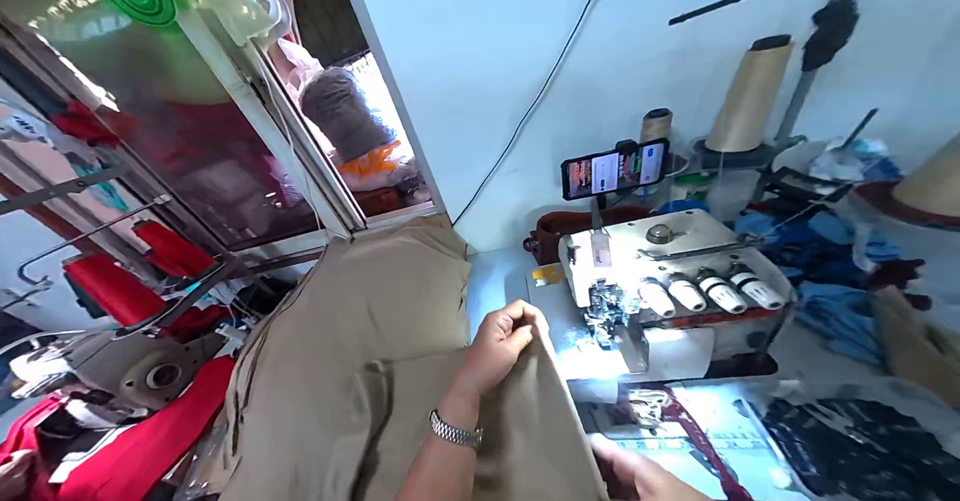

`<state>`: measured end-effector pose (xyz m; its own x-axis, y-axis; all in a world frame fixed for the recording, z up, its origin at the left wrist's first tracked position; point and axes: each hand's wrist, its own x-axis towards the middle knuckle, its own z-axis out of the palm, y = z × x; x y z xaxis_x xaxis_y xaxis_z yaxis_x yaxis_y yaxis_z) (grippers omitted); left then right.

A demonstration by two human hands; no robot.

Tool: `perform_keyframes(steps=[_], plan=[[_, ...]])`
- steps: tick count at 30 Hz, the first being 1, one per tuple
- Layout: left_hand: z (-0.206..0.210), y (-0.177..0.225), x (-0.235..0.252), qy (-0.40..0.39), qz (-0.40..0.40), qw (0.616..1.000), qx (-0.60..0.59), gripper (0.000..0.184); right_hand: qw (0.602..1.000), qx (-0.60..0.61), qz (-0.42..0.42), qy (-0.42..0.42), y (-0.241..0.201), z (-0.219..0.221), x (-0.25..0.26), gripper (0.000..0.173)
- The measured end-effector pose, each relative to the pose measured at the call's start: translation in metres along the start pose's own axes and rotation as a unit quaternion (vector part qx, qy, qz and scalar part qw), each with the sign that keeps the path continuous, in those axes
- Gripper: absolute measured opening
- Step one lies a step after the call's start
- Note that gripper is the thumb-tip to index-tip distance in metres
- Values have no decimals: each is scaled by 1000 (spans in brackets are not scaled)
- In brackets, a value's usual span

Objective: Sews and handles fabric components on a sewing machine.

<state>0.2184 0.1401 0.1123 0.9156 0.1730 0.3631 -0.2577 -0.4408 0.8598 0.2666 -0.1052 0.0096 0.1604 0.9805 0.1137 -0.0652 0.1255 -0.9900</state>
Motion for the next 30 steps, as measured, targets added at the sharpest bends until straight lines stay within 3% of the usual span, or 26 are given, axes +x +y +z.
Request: perform_keyframes(steps=[4,8,11,13,16,18,23,30], plan=[[29,4,-23,-14,-45,998,-51,7,988,46,-45,142,-6,-4,23,40],[33,14,-41,17,-47,998,-45,3,972,113,-70,193,-24,4,47,20],[29,20,-50,11,7,999,-43,6,963,167,-66,201,-31,15,55,25],[29,23,-54,11,30,999,-23,7,947,123,-123,268,-31,28,55,23],[31,26,-60,44,33,998,24,6,889,-63,-254,377,-21,40,53,24],[33,26,-64,57,21,998,29,6,862,-122,-298,392,-14,42,51,18],[36,29,-70,72,-3,997,13,7,855,-144,-299,399,-11,45,50,13],[33,39,-73,31,80,994,72,6,862,-185,-276,382,-13,44,42,19]])
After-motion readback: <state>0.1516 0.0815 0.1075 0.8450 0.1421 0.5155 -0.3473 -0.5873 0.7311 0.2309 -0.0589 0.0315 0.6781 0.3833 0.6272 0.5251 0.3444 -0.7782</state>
